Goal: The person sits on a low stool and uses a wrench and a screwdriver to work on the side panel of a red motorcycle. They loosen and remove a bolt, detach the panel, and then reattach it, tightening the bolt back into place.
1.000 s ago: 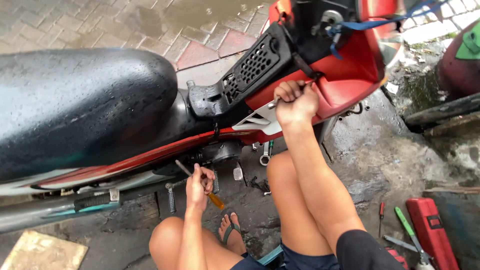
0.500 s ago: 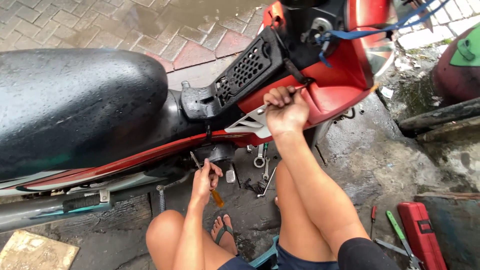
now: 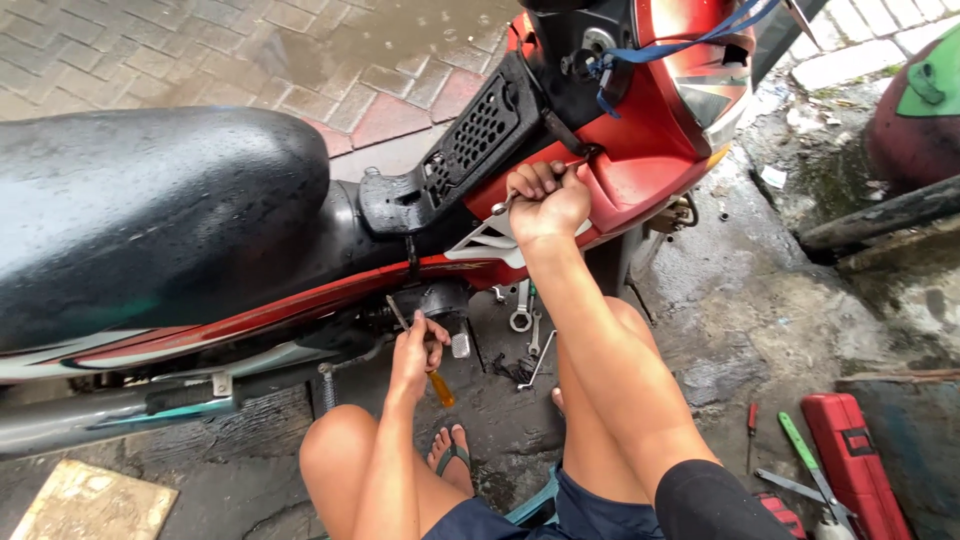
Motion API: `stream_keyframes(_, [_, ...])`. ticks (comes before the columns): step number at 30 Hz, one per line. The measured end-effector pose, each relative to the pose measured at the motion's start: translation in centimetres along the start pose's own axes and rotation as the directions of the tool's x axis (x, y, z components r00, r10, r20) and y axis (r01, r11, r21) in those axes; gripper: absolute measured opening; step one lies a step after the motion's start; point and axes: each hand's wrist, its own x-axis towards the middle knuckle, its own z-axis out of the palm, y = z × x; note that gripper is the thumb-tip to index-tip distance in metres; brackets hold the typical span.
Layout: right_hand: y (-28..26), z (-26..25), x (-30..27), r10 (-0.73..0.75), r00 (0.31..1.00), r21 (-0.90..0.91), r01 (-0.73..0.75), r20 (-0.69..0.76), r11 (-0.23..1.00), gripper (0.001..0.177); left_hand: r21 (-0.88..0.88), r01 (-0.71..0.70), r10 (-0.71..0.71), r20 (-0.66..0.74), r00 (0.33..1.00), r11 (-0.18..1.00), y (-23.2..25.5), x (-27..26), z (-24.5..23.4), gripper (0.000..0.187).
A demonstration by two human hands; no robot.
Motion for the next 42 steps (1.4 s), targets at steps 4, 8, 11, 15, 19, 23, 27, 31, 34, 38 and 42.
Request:
stream_keyframes(4, [0.0, 0.6, -0.5, 0.014, 0.999, 0.003, -0.014, -0.029, 1.000, 0.047, -0.017, -0.011, 0.011, -0.012, 1.000, 1.000, -0.1, -0.6, 0.1, 0.060])
stream_keyframes(8, [-0.2, 0.7, -0.6, 0.017, 1.000, -0.014, -0.017, -0.015, 1.000, 0.045, -0.002, -0.023, 0.023, -0.011, 1.000, 1.000, -0.1, -0.9, -0.2, 0.060])
stream_keyframes(11, [-0.4, 1.0, -0.1, 0.030, 0.998, -0.033, -0.031, -0.057, 0.999, 0.047, 0.002, -0.034, 0.034, -0.007, 0.999, 0.999, -0.1, -1.0, -0.2, 0.061])
stream_keyframes(15, [-0.5, 0.4, 1.6, -0.016, 0.993, -0.084, 0.006, -0.121, 0.996, 0.047, -0.008, -0.040, 0.040, -0.003, 0.999, 0.999, 1.1, -1.7, -0.2, 0.061])
stream_keyframes(19, [-0.7, 0.0, 1.8, -0.024, 0.989, -0.123, 0.006, -0.147, 0.992, 0.045, -0.031, -0.045, 0.045, -0.014, 0.999, 0.999, 1.2, -1.7, -1.4, 0.062])
stream_keyframes(23, [-0.2, 0.4, 1.1, -0.058, 0.991, -0.138, 0.041, -0.117, 0.990, 0.045, 0.008, -0.061, 0.061, -0.015, 0.998, 0.998, 0.5, -1.7, -2.2, 0.061])
stream_keyframes(27, [-0.9, -0.6, 2.8, -0.060, 0.990, -0.147, 0.041, -0.131, 0.988, 0.043, 0.059, -0.062, 0.061, 0.015, 0.998, 0.996, -0.4, -1.0, -1.9, 0.062])
stream_keyframes(31, [-0.4, -0.4, 2.2, -0.095, 0.988, -0.165, 0.075, -0.119, 0.983, 0.044, 0.049, -0.049, 0.048, 0.013, 0.999, 0.998, 0.1, -1.9, -0.6, 0.061])
stream_keyframes(34, [-0.2, 0.0, 2.0, -0.088, 0.988, -0.121, 0.072, -0.130, 0.990, 0.044, 0.078, -0.044, 0.041, 0.045, 0.998, 0.996, 0.4, -2.0, 0.2, 0.061])
stream_keyframes(38, [0.0, 0.7, 0.8, -0.063, 0.986, -0.107, 0.047, -0.154, 0.993, 0.045, 0.070, -0.038, 0.035, 0.041, 0.999, 0.997, 1.7, -2.9, 1.3, 0.060])
stream_keyframes(42, [-0.2, -0.6, 1.5, -0.052, 0.989, -0.045, 0.046, -0.142, 0.998, 0.044, 0.065, -0.046, 0.043, 0.046, 0.998, 0.997, 1.9, -2.9, 2.1, 0.059])
